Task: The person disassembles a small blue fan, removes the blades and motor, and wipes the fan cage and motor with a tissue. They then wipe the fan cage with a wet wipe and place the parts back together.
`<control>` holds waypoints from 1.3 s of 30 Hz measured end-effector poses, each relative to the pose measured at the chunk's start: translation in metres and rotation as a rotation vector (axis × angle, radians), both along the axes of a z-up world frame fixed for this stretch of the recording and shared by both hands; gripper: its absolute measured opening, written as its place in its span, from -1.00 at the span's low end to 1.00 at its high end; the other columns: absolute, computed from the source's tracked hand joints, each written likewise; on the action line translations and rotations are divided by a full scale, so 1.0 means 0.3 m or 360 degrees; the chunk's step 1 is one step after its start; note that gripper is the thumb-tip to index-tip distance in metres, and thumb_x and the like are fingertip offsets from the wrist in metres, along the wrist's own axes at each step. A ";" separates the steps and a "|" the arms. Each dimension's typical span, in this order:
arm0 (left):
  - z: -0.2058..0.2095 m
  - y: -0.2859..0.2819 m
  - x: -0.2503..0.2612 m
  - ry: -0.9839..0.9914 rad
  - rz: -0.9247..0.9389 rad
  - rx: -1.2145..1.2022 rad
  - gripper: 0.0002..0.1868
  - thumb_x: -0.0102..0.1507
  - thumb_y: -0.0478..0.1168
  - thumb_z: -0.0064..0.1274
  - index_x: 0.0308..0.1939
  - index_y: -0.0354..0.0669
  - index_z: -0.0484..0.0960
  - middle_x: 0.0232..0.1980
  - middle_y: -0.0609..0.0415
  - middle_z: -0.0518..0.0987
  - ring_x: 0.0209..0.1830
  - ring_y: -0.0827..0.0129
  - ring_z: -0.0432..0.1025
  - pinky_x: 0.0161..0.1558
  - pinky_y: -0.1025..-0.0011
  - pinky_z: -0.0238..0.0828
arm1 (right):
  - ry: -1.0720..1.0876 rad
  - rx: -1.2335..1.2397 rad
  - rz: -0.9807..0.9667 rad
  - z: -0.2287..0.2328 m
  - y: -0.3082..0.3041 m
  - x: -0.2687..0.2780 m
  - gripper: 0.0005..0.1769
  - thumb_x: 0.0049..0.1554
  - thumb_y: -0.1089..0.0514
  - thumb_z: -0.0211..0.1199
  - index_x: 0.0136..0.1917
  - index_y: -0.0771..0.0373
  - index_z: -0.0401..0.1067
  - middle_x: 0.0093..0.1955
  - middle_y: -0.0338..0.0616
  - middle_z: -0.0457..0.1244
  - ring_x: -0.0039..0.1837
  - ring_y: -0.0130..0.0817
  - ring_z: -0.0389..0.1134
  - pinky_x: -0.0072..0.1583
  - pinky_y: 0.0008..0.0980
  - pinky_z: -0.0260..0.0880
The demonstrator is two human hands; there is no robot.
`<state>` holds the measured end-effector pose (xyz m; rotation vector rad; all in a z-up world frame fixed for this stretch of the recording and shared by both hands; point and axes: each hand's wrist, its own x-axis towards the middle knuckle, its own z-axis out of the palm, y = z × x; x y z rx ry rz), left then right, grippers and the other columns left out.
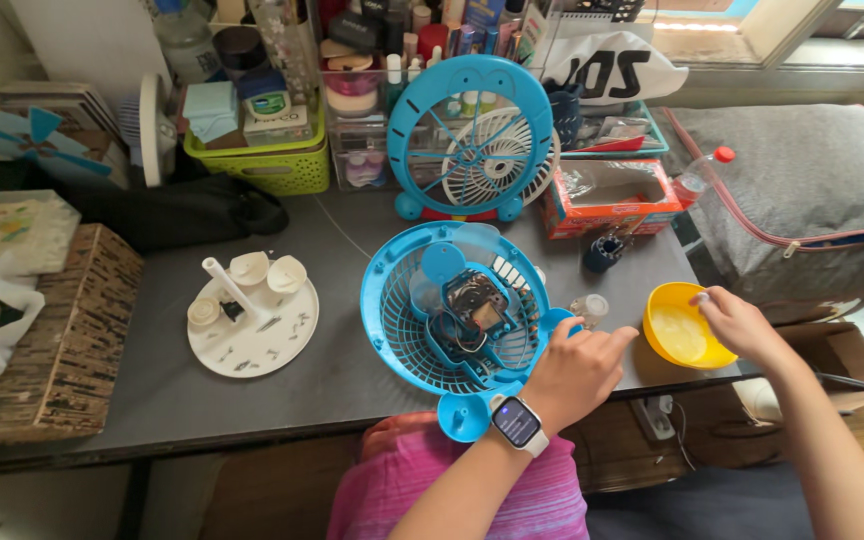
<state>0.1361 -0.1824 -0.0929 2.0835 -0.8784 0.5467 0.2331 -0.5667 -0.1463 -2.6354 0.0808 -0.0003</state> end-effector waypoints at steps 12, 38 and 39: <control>0.338 0.230 0.025 0.0394 0.0092 -0.0829 -0.79 0.23 -0.23 0.10 -0.06 -0.12 0.67 -0.24 0.03 0.68 -0.18 0.20 0.59 -0.08 0.26 0.49 | -0.0173 0.0064 -0.0223 0.125 0.102 -0.124 -0.70 0.10 0.10 0.41 0.06 0.31 0.59 -0.19 -0.13 0.48 -0.16 -0.48 0.50 -0.06 -0.41 0.47; 0.367 0.687 0.812 -0.0347 0.0613 -0.0395 -0.55 0.36 -0.15 0.13 0.26 -0.23 0.39 0.14 -0.25 0.51 0.16 -0.20 0.44 0.09 0.03 0.42 | -0.0330 0.0767 -0.0332 0.025 0.076 -0.238 -0.55 0.05 0.07 0.40 0.17 0.33 0.60 -0.10 -0.09 0.53 -0.06 -0.42 0.52 0.05 -0.42 0.46; 0.440 0.704 0.767 -0.0455 0.0621 -0.0327 -0.52 0.32 -0.16 0.16 0.25 -0.25 0.39 0.12 -0.27 0.53 0.11 -0.23 0.45 0.06 0.02 0.42 | -0.0343 0.0797 -0.0328 0.045 0.091 -0.241 -0.55 0.06 0.07 0.40 0.17 0.34 0.60 -0.11 -0.07 0.53 -0.07 -0.41 0.51 0.04 -0.41 0.45</control>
